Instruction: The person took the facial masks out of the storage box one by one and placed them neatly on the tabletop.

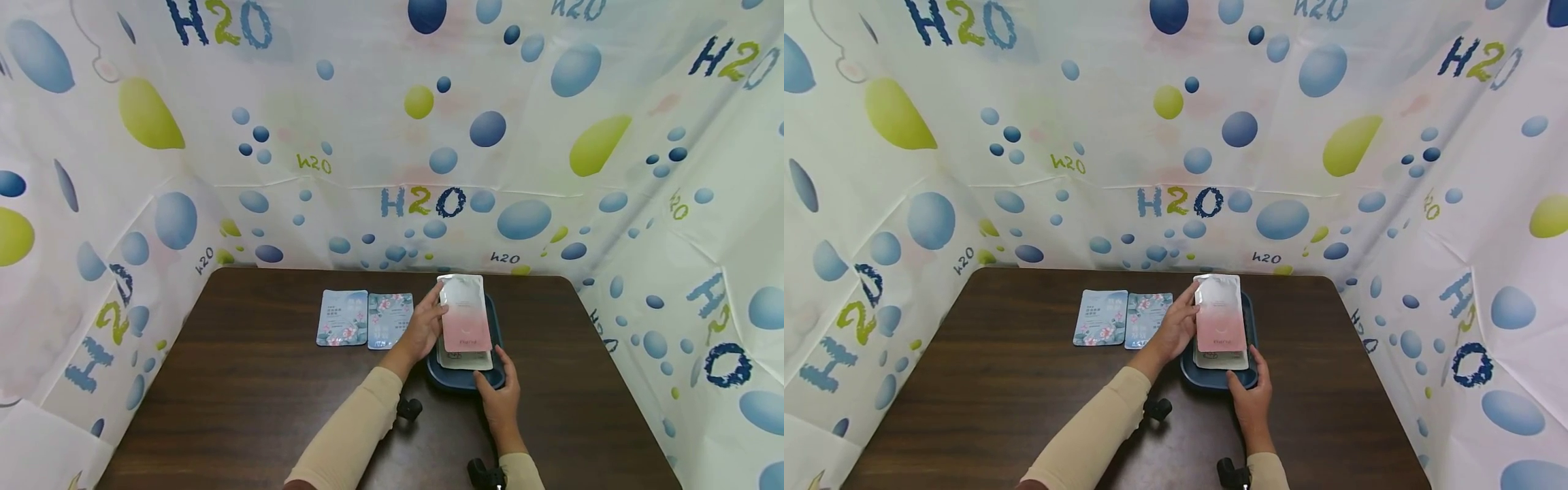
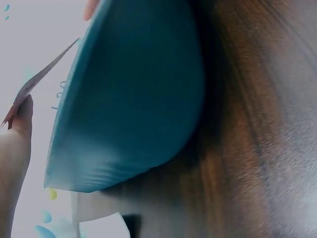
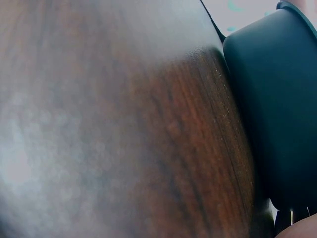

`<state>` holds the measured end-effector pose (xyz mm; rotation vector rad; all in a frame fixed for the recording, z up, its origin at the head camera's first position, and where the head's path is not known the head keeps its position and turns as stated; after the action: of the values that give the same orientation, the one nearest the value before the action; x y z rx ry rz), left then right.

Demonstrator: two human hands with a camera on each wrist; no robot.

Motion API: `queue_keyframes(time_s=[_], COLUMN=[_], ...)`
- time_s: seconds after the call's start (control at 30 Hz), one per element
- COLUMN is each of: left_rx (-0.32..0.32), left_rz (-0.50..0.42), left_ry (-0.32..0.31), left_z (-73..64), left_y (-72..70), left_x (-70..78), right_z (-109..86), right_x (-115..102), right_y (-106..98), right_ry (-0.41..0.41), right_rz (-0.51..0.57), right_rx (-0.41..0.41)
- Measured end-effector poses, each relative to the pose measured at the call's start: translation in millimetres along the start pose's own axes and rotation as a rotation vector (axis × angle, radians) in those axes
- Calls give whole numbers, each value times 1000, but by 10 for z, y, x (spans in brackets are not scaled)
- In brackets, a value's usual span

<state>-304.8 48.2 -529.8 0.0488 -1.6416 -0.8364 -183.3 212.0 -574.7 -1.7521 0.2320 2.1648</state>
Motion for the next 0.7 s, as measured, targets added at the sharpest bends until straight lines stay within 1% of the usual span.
queue_keyframes(time_s=[0.23, 0.47, 0.7], left_rx=[6, 0, 12], left_rz=[29, 34, 49], left_ry=[35, 76, 102], left_z=[7, 36, -2], left_y=[-15, -68, -124], left_x=[166, 364, 557], right_z=[16, 17, 9], right_x=[55, 64, 27], right_y=[-9, -18, -24], right_ry=[8, 12, 8], right_rz=[-4, 5, -6], right_rx=[-4, -2, -5])
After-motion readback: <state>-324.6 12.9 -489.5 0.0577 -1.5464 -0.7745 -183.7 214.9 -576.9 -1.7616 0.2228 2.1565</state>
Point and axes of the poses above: each hand's wrist, its own z-axis towards the middle knuckle, its own y-axis out of the palm, x = y × z, the point moved 5 cm from there along z, towards the middle knuckle, and after that the axes turned 7 degrees about -y, right-handed, at the moved point
